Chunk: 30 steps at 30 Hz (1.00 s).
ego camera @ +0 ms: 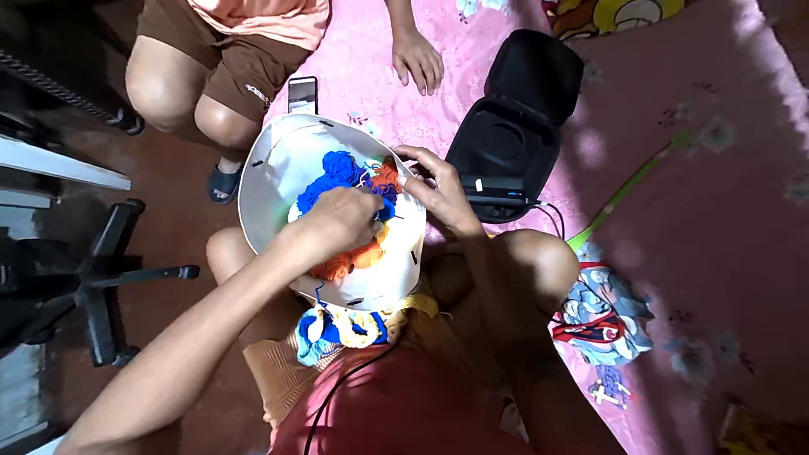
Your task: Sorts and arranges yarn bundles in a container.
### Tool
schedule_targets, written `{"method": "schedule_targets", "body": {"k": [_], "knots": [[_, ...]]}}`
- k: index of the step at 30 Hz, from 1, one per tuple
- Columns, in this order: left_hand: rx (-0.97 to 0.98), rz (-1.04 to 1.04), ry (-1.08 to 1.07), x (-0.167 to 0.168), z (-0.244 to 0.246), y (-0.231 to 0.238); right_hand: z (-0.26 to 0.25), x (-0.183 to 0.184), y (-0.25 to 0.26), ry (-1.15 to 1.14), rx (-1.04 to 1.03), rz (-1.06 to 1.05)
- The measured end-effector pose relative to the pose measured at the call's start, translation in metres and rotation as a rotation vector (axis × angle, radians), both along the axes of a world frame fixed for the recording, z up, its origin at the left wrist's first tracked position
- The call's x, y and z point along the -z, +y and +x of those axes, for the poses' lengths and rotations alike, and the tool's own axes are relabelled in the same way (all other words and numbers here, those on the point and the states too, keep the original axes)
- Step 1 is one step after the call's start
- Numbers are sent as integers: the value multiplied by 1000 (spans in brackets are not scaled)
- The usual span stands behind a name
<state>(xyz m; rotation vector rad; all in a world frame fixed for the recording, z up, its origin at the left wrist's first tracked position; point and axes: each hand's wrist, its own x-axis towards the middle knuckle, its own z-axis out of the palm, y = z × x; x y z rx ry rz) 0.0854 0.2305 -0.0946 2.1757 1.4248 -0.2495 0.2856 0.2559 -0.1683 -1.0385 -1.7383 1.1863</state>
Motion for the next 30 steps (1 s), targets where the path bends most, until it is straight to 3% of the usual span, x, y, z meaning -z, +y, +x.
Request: {"method": "schedule_targets", "body": {"k": [4,9,12,16,20,23,26,28,30], "knots": [[161,-295,249,58,43,37,3,9,14,35,-48,34],[248,-245,235,88,46,31,10,11,10,-3,-45,-2],[115,-93,-31,68,12,38,10,11,12,-10,-38,16],[-188,75,-366,-2,-39,42,9,7,11,-20,-55,8],[-403,216,-463,-42,-76,35,4,5,15,-18,-50,15],[-498,231,-407,-36,-78,28,4,6,15,-20,-50,42],[-518,60,-384,-14,-57,21,4,7,13,-20,-50,32],[-427,-65,-400,8,-42,14,5,4,9,-23,-43,14],[-213,-165,-322,39,-31,4,6,4,8,-24,-39,23]]}}
